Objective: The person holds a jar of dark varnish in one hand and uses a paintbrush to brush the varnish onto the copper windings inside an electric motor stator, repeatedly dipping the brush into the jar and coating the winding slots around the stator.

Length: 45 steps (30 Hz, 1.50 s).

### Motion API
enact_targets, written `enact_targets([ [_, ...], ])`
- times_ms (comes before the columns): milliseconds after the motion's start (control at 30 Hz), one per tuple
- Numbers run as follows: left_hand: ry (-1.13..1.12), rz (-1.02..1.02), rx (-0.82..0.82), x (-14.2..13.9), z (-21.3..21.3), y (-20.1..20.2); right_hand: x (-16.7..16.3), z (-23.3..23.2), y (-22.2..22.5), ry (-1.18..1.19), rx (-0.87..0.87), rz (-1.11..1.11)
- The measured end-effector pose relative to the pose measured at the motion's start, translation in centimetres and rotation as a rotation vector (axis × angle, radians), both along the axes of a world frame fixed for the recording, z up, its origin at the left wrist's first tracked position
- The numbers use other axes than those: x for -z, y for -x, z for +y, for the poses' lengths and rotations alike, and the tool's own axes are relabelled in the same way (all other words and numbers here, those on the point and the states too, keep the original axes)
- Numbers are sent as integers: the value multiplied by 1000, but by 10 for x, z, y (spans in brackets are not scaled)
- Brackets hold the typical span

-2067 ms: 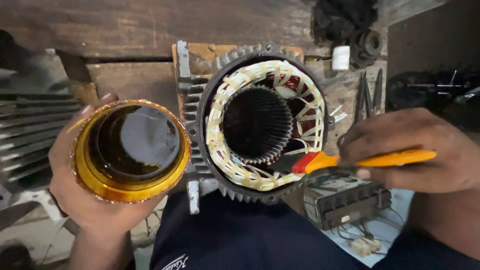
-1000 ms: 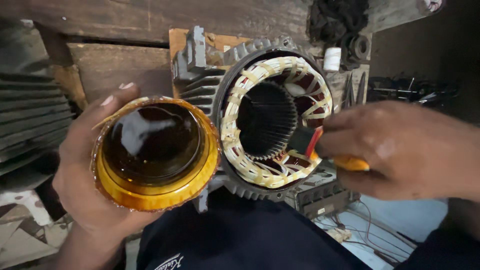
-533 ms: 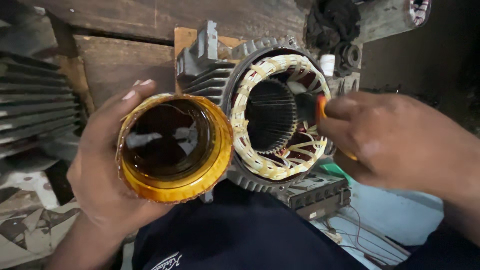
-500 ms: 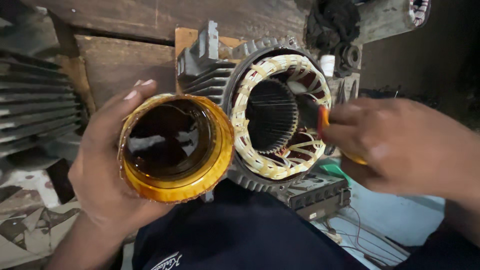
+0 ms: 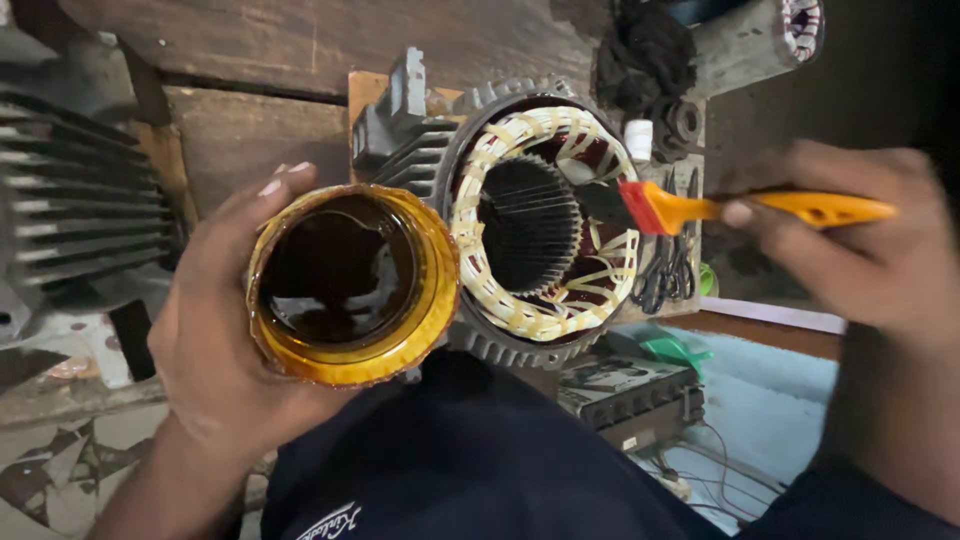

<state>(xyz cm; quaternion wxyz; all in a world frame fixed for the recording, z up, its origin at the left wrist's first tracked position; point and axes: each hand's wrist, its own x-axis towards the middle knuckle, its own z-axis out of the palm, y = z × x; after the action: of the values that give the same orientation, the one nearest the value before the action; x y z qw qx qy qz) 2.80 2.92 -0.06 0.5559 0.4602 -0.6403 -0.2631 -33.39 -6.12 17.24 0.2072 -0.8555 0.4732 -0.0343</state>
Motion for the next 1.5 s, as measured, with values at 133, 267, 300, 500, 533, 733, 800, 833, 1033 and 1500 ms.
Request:
enact_targets([
  [133, 46, -25, -6, -1, -1, 2, 39, 10, 35, -106, 419, -266],
  [267, 0, -3, 2, -5, 4, 0, 76, 21, 93, -109, 548, -647],
  [300, -9, 1, 3, -6, 5, -1, 79, 25, 105, -94, 574, -687],
  [500, -6, -32, -13, -13, 6, 4, 77, 53, 134, -68, 720, -798],
  [533, -11, -42, -13, -14, 7, 4, 72, 61, 135, -34, 702, -796],
  [733, -13, -34, 10, -16, 6, 9, 43, 98, 124, 45, 514, -847],
  [800, -17, -45, 20, -17, 6, 12, 38, 96, 112, 41, 322, -567],
  [833, -15, -41, 27, -17, 5, 14, 37, 93, 105, 50, 229, -445],
  [1033, -14, -47, 43, -25, 10, 20, 41, 97, 96, -50, 116, -269],
  [1500, -6, -255, -87, -59, 31, 67, 62, 90, 148, 179, 227, -1329],
])
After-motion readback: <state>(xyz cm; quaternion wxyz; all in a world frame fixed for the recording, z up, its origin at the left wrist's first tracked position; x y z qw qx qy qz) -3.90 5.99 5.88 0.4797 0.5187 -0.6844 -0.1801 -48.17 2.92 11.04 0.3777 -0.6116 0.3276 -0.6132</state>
